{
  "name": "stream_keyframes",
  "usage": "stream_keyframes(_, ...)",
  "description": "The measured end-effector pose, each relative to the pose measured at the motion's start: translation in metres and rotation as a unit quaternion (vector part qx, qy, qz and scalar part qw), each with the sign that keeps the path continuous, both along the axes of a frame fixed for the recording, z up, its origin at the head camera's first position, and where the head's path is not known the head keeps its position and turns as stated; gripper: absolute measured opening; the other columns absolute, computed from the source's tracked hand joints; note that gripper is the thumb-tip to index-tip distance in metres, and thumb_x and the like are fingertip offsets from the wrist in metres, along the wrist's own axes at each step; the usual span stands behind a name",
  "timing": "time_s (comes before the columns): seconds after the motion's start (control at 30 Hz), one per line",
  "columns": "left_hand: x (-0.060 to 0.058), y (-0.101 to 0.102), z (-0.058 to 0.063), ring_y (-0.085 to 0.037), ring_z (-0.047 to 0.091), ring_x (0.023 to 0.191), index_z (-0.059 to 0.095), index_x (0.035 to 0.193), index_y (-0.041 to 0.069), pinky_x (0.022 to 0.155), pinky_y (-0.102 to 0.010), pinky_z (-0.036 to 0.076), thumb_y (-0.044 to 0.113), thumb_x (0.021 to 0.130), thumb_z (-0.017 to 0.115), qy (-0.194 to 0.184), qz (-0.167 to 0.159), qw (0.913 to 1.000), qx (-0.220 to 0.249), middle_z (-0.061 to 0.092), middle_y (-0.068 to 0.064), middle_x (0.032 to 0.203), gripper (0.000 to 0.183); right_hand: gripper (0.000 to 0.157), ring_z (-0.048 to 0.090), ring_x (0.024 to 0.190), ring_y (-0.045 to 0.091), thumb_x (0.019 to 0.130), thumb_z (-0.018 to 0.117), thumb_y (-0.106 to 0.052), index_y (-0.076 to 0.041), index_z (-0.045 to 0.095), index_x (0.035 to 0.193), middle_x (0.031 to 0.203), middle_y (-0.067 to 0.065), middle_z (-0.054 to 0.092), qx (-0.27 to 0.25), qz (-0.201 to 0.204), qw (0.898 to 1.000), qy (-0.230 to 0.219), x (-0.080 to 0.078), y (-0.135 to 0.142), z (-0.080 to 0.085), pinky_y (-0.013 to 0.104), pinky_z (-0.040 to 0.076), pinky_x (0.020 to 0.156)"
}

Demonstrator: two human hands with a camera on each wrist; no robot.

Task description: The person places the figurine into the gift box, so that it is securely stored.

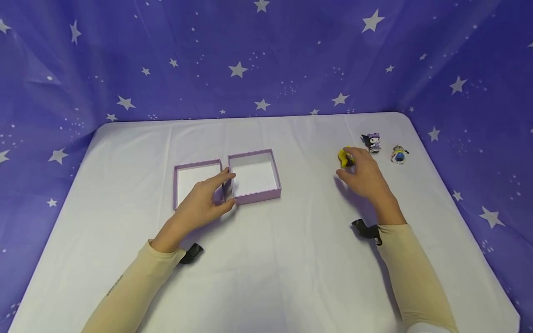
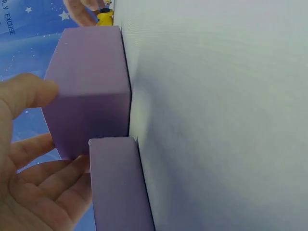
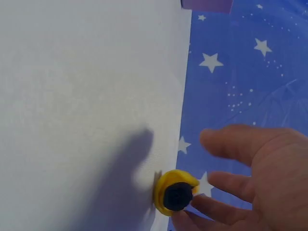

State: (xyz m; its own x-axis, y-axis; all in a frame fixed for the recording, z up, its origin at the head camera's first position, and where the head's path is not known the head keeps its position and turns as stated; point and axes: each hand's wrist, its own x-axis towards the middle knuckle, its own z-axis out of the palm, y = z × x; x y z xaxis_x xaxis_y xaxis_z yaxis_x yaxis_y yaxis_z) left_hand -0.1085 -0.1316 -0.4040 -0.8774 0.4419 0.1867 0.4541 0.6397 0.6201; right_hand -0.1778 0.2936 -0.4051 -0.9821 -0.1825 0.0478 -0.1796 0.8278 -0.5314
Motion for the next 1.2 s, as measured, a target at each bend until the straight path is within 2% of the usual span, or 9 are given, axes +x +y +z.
stream_keyframes(0.13,-0.001,-0.004,-0.004,-0.031,0.046,0.131,0.050,0.138,0.001,0.109,-0.040,0.037,0.017,0.083,0.075,-0.002,-0.006,0.9995,0.031,0.043,-0.023,0.145,0.062,0.045,0.050,0.108,0.044,0.087,0.070,-0.010,0.005,0.055,0.128,0.132,0.025,0.048,-0.001,-0.013,1.000,0.000,-0.005,-0.001,-0.004,0.060,0.042,0.091)
stream_keyframes(0.23,-0.002,-0.005,-0.005,-0.029,0.047,0.131,0.050,0.138,0.002,0.109,-0.039,0.037,0.018,0.084,0.074,-0.006,-0.008,0.9994,0.034,0.042,-0.022,0.146,0.061,0.040,0.052,0.108,0.044,0.085,0.070,-0.002,0.005,0.059,0.123,0.128,0.025,0.049,-0.013,-0.024,1.000,0.006,-0.008,0.000,-0.006,0.058,0.044,0.092)
stream_keyframes(0.5,0.004,-0.008,-0.004,-0.029,0.046,0.131,0.049,0.139,0.001,0.109,-0.039,0.037,0.019,0.085,0.074,-0.010,-0.004,0.9995,0.028,0.042,-0.023,0.147,0.062,0.053,0.052,0.110,0.043,0.086,0.067,0.005,0.002,0.050,0.135,0.122,0.026,0.046,-0.023,-0.023,0.999,-0.033,-0.022,-0.001,-0.011,0.057,0.044,0.095)
stream_keyframes(0.7,-0.001,-0.006,-0.004,-0.029,0.047,0.131,0.049,0.139,0.002,0.109,-0.038,0.037,0.019,0.085,0.074,-0.003,-0.006,0.9996,0.028,0.042,-0.022,0.147,0.062,0.051,0.051,0.111,0.044,0.086,0.069,-0.001,-0.002,0.051,0.134,0.134,0.027,0.036,-0.019,-0.028,0.998,-0.059,-0.029,0.005,-0.005,0.058,0.046,0.090)
stream_keyframes(0.83,-0.005,-0.003,-0.003,-0.028,0.047,0.131,0.050,0.139,0.002,0.109,-0.038,0.036,0.019,0.085,0.073,-0.001,-0.009,0.9995,0.029,0.042,-0.022,0.147,0.061,0.050,0.050,0.113,0.044,0.087,0.071,-0.005,-0.004,0.050,0.133,0.135,0.026,0.042,-0.024,-0.029,0.997,-0.073,-0.032,0.010,-0.001,0.058,0.046,0.088)
stream_keyframes(0.93,-0.005,-0.003,-0.003,-0.028,0.046,0.131,0.049,0.139,0.003,0.110,-0.037,0.036,0.019,0.085,0.073,-0.008,-0.005,0.9997,0.024,0.042,-0.021,0.147,0.062,0.052,0.051,0.113,0.043,0.087,0.072,-0.008,-0.004,0.050,0.133,0.129,0.024,0.049,-0.024,-0.018,0.997,-0.076,-0.034,0.010,-0.002,0.057,0.048,0.087)
stream_keyframes(1.2,-0.001,-0.005,-0.004,-0.028,0.045,0.132,0.049,0.140,0.003,0.110,-0.036,0.036,0.019,0.085,0.072,-0.009,0.002,0.9996,0.025,0.041,-0.020,0.148,0.062,0.063,0.054,0.104,0.037,0.080,0.081,-0.019,-0.003,0.053,0.134,0.124,0.019,0.053,-0.016,-0.001,0.999,-0.034,-0.034,-0.002,0.001,0.050,0.047,0.082)
